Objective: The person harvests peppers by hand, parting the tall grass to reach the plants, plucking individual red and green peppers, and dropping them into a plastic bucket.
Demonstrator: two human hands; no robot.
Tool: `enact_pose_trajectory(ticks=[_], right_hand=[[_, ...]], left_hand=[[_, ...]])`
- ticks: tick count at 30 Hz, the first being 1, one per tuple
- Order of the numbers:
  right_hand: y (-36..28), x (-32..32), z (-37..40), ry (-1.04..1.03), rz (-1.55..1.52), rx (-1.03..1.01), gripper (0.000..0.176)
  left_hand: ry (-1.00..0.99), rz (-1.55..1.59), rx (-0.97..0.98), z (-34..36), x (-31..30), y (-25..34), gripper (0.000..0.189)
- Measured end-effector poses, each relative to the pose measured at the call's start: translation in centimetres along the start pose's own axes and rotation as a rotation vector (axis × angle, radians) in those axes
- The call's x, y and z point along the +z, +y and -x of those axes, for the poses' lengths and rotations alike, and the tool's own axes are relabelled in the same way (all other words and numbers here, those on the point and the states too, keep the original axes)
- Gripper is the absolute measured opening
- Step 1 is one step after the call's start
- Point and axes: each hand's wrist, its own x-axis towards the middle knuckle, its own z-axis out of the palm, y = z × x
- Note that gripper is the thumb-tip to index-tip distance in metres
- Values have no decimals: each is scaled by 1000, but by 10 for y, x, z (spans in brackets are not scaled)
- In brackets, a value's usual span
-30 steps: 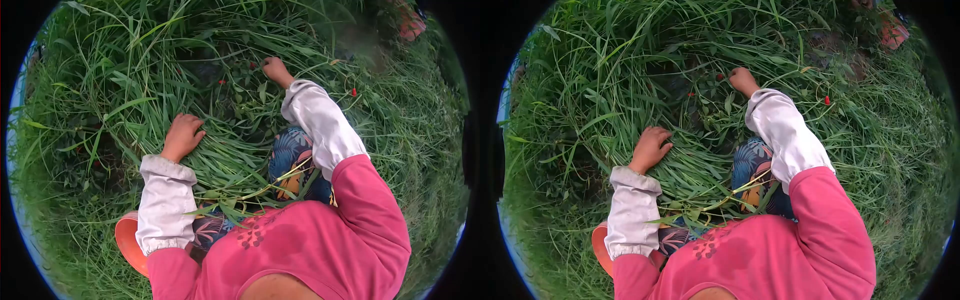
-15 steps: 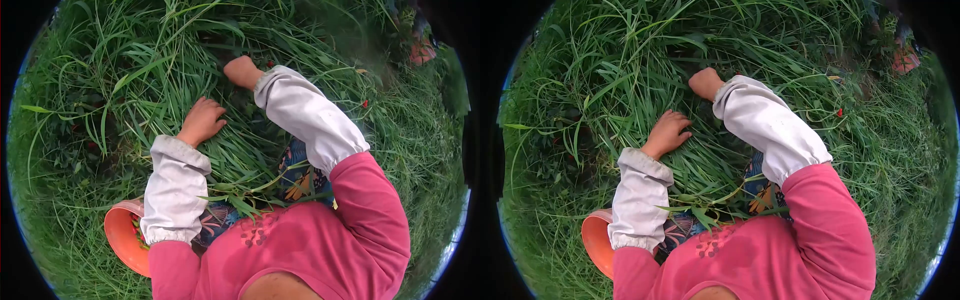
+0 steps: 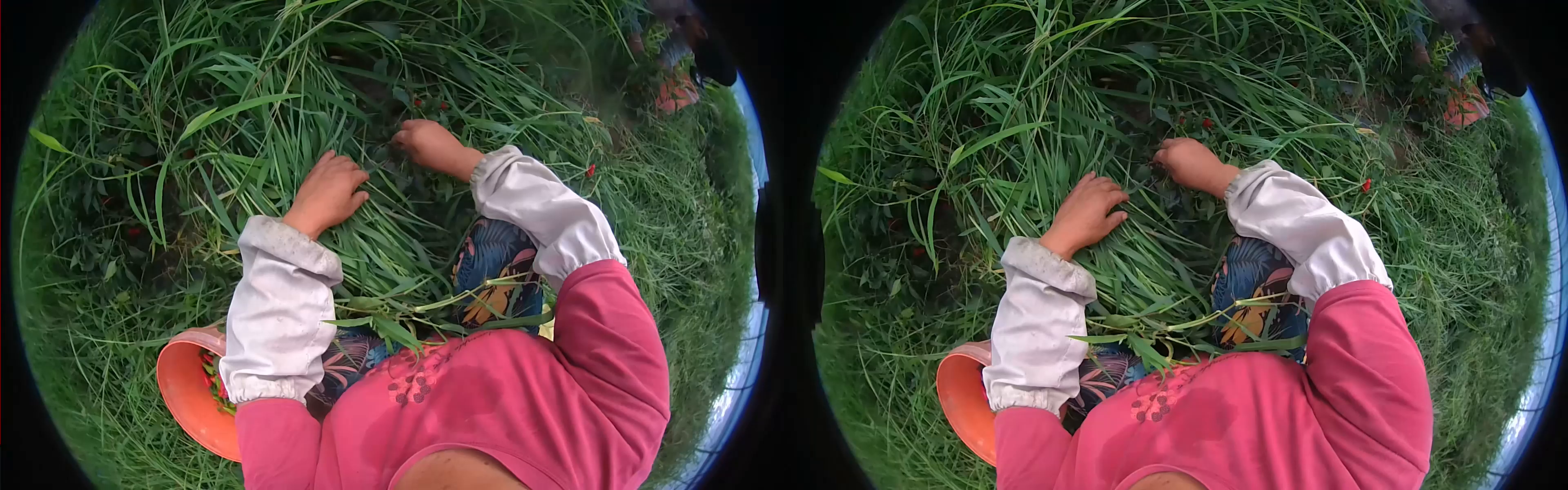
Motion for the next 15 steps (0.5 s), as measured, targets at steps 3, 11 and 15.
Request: enact_pose_trajectory(ticks=[3,11,15], right_hand=[[-3,-12,13,-21,-86,-18,19],[18,-60,-10,448,-146,374,27],[71,-41,5,144,182,341,18]], left_hand=[[-5,-16,-1,0,1,0,32],[-26,-31,8,-2,3,0,31],[2,-7,20,-2,4,-1,31]])
